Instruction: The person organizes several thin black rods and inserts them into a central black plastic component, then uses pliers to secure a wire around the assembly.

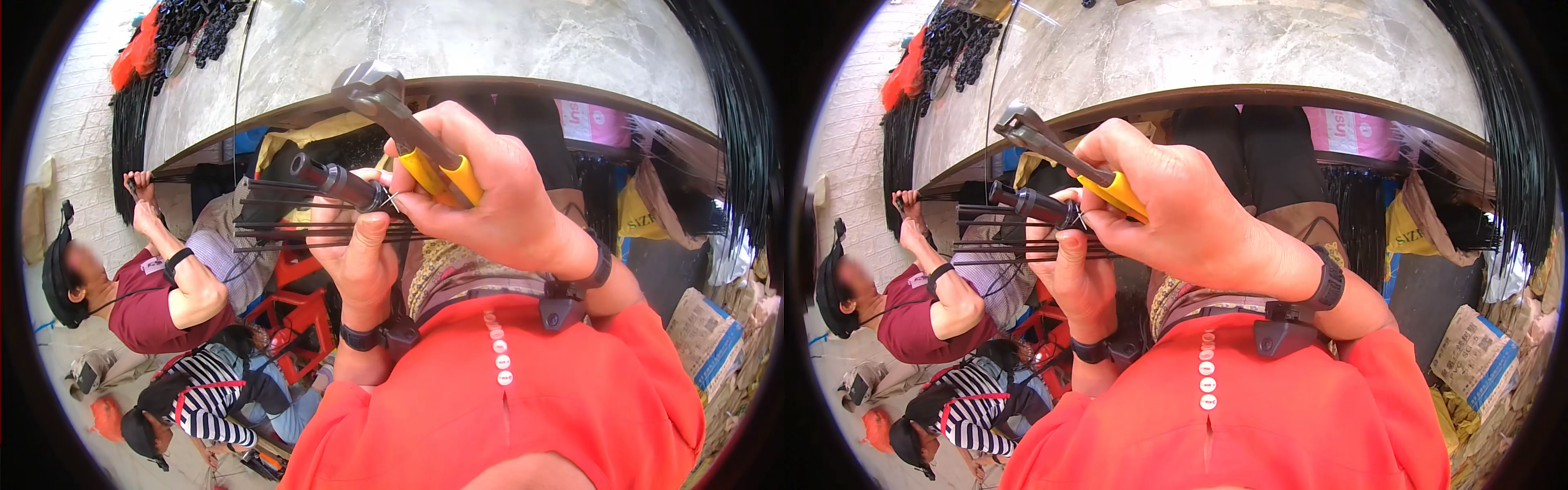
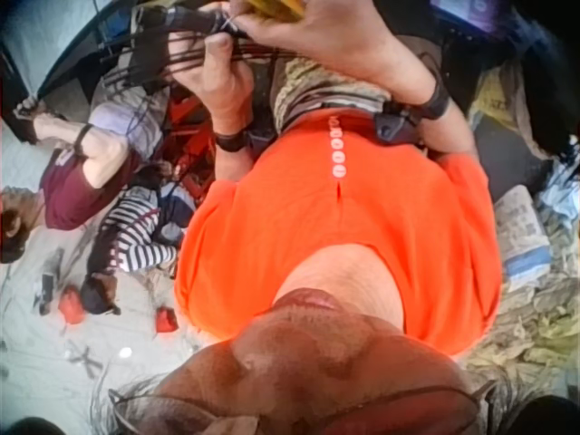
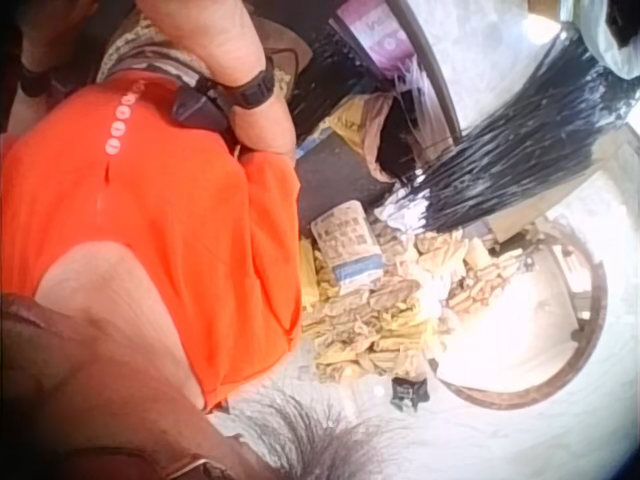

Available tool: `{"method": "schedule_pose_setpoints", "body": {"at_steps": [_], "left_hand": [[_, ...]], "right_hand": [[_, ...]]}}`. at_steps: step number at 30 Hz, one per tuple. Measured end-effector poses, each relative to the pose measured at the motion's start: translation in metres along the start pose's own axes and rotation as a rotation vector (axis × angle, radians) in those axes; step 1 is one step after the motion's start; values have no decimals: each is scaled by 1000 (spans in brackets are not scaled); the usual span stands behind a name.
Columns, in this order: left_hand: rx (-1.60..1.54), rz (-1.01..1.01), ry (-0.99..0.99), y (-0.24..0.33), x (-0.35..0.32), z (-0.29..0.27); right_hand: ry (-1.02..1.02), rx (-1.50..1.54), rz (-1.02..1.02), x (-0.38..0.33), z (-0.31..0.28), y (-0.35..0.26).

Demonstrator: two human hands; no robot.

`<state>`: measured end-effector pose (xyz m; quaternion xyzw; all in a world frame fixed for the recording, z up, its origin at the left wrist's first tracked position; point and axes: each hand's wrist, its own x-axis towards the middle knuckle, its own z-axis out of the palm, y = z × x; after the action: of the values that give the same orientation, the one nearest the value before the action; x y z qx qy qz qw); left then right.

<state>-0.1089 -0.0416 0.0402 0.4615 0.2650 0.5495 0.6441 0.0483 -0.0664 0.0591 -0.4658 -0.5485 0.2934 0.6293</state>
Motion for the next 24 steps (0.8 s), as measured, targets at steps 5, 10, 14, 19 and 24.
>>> {"method": "schedule_pose_setpoints", "body": {"at_steps": [5,10,14,19,24], "left_hand": [[-11,-5,30,1,-1,-3],[115,-20,-6,3,2,-6],[96,45,31,2,6,0],[97,56,-43,3,7,6],[241,103,56,-10,7,0]], "right_hand": [[1,4,18,1,-2,-2],[-8,14,74,-1,-3,-3],[-92,155,174,-7,-11,-7],[-115,200,192,-10,-16,-6],[-145,340,292,-11,-19,-8]]}}
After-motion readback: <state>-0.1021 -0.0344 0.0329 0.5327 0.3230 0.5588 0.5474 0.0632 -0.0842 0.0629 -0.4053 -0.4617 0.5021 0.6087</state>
